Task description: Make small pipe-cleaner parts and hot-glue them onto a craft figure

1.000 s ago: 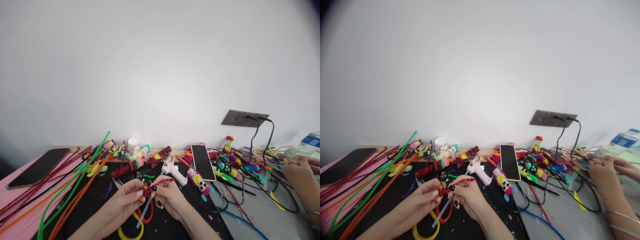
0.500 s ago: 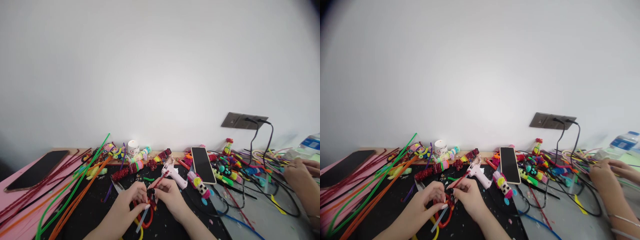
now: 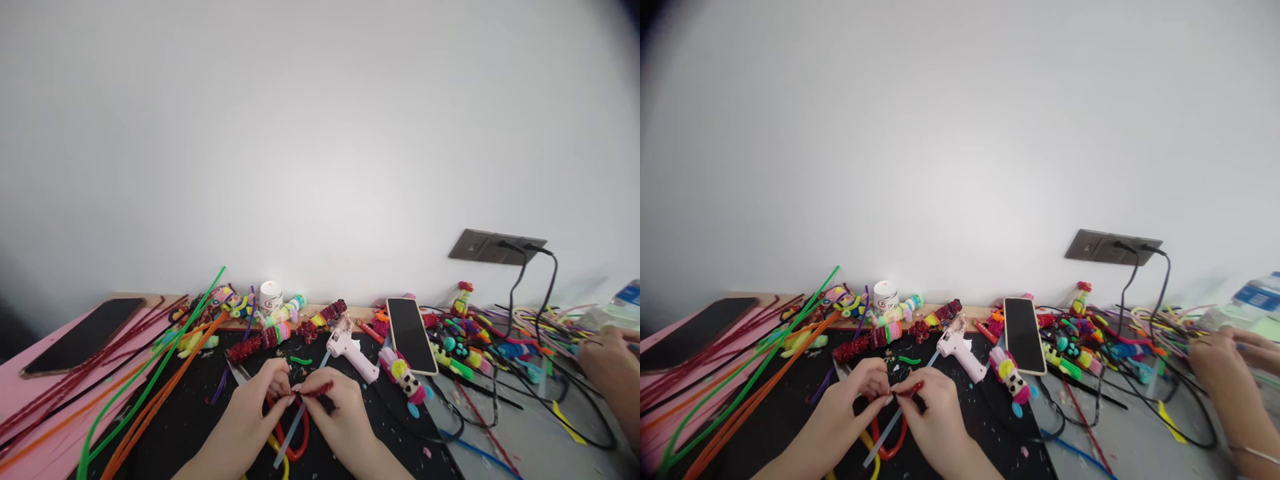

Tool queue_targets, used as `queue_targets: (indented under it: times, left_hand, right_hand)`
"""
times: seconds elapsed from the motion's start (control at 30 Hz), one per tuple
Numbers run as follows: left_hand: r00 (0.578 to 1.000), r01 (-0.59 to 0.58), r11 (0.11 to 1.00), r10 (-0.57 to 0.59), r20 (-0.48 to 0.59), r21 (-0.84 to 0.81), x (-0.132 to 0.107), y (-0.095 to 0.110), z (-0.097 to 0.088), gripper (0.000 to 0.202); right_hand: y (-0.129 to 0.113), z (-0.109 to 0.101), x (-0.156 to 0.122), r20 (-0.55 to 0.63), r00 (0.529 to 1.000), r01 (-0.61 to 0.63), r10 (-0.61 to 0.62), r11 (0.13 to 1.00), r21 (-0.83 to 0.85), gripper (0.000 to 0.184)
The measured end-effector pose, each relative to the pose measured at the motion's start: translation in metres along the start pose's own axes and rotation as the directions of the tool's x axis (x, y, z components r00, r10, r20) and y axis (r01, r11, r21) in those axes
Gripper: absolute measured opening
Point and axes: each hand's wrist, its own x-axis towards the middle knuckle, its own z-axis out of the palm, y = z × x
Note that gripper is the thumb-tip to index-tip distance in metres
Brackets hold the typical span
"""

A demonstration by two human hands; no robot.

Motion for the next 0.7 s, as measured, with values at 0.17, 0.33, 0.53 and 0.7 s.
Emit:
queue_targets:
  times: [0.17,0.33,0.53,0.7]
  left_hand:
    - [0.996,0.027,0.999,-0.028,-0.084,-0.019,0.0011,-0.0007,0.0007,0.024]
    - [0.991,0.052,0.992,-0.066,-0.119,-0.117,0.0016,-0.0044,0.0026,0.026]
    - [0.981,0.111,0.952,-0.15,-0.12,-0.284,0.0023,-0.0049,0.0035,0.026]
    - [0.972,0.15,0.871,-0.215,-0.09,-0.467,0.0062,-0.0055,0.0035,0.027]
  right_hand:
    - [-0.0004,-0.0001,-0.0007,0.076,0.993,0.09,-0.088,0.996,-0.013,0.018]
    - [-0.001,0.0019,-0.0022,0.063,0.997,0.048,-0.045,0.997,-0.054,0.02]
    - [-0.0027,0.0043,-0.0017,0.036,0.997,-0.064,0.065,0.998,-0.02,0.02]
    - [-0.0016,0.0055,-0.002,0.005,0.992,-0.125,0.125,0.992,0.016,0.02]
